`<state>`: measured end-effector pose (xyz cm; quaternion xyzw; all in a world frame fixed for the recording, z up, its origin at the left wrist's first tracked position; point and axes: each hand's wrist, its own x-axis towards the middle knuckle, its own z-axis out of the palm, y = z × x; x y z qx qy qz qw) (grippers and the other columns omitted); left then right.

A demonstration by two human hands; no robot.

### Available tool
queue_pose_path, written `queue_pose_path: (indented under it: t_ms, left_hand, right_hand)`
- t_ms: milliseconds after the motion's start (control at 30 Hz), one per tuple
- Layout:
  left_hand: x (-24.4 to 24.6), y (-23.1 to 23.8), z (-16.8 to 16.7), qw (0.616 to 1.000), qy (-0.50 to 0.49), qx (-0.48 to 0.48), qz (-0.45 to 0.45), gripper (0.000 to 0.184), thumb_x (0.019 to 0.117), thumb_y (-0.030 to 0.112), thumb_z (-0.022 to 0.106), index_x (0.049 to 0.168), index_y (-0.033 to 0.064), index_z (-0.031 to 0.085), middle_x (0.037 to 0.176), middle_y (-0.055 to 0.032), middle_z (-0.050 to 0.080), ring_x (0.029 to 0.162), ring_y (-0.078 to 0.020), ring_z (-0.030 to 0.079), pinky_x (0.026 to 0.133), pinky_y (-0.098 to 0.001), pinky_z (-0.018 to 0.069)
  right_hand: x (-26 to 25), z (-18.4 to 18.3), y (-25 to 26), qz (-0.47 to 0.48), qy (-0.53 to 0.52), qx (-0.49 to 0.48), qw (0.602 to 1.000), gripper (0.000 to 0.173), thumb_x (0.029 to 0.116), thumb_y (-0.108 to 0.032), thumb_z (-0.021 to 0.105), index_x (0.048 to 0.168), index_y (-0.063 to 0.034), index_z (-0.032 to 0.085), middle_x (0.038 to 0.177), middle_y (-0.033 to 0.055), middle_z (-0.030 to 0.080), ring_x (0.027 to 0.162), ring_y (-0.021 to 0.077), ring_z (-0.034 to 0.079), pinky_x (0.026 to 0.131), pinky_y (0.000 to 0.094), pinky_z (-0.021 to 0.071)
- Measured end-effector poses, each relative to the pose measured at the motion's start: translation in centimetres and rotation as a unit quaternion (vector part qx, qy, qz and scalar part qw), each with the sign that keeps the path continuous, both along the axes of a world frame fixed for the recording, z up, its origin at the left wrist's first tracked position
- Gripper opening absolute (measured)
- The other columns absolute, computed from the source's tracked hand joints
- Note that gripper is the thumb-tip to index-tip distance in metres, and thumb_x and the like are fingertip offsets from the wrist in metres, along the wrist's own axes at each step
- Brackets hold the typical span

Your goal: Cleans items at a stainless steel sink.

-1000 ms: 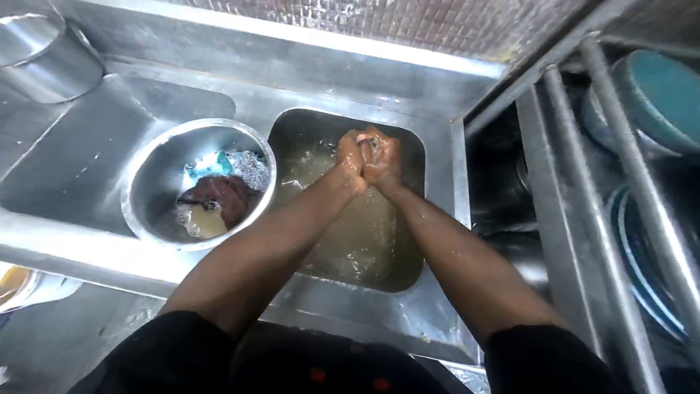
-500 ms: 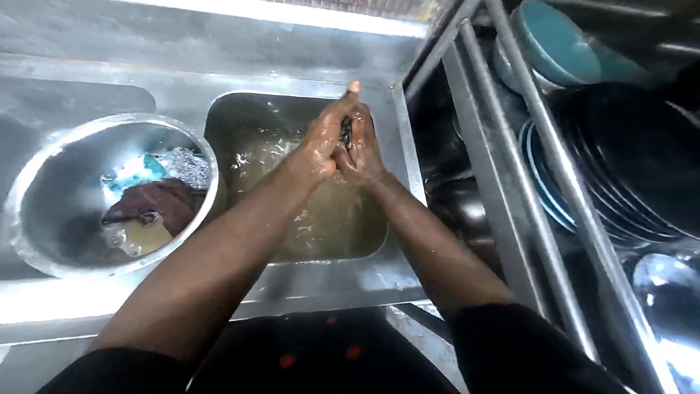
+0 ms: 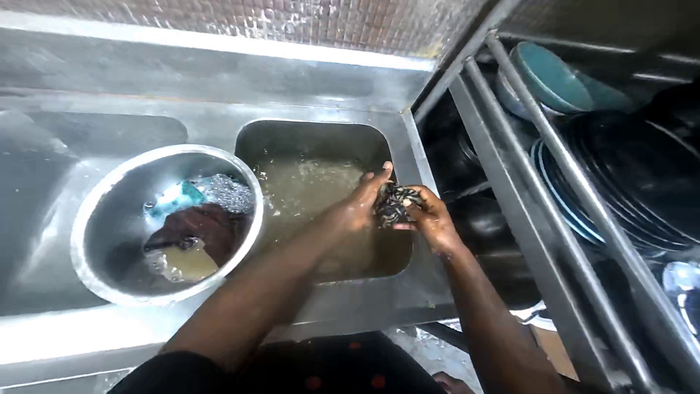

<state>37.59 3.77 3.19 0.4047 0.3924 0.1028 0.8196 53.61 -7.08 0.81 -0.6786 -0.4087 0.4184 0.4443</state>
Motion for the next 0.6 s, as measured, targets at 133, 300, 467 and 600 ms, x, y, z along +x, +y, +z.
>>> queue_pose_path:
  t_ms: [133, 300, 467, 600]
  left_hand:
    - [-8.4, 3.0, 1.9, 0.989, 0.076, 0.126, 0.022, 0.051, 0.1059, 0.04, 0.056, 0.148, 0.013, 0.05, 0.152, -0.0134, 0.05, 0.135, -0.0341, 0.052, 0.102, -0.0561, 0.0486]
    - [-23.2, 5.7, 3.8, 0.94, 0.119, 0.267, 0.175, 0.026, 0.1094, 0.022, 0.048, 0.125, 0.0082, 0.063, 0.127, -0.0078, 0.069, 0.108, -0.022, 0.07, 0.088, -0.041, 0.0597]
    - [-36.9, 7.8, 3.7, 0.862, 0.277, 0.405, 0.125, 0.025, 0.1042, 0.02, 0.061, 0.122, 0.0023, 0.063, 0.114, -0.0145, 0.067, 0.097, -0.0242, 0.066, 0.084, -0.0471, 0.0566]
    - [-38.9, 8.8, 2.7, 0.787, 0.343, 0.497, -0.124, 0.044, 0.0974, 0.03, 0.072, 0.134, 0.0081, 0.063, 0.12, -0.0175, 0.07, 0.102, -0.0332, 0.071, 0.092, -0.0587, 0.0576]
  right_hand:
    - [-0.6, -2.6, 1.2, -0.09, 0.039, 0.011, 0.995, 0.024, 0.1071, -0.018, 0.048, 0.125, -0.004, 0.057, 0.101, 0.0083, 0.066, 0.08, 0.0161, 0.068, 0.069, 0.0372, 0.0609]
    - [-2.4, -0.5, 2.8, -0.15, 0.291, 0.089, 0.941, 0.043, 0.1086, -0.045, 0.03, 0.111, -0.0186, 0.065, 0.089, -0.001, 0.071, 0.075, 0.0107, 0.068, 0.064, 0.0332, 0.0607]
    - [-9.6, 3.0, 3.3, -0.102, 0.288, 0.19, 0.933, 0.036, 0.1087, -0.045, 0.036, 0.098, -0.0304, 0.067, 0.084, -0.0138, 0.071, 0.076, -0.0043, 0.067, 0.066, 0.0181, 0.0588]
    - [-15.7, 3.0, 2.1, -0.079, 0.069, 0.139, 0.985, 0.014, 0.0952, -0.023, 0.053, 0.107, -0.0242, 0.06, 0.085, -0.016, 0.066, 0.074, -0.0072, 0.062, 0.065, 0.0133, 0.0551]
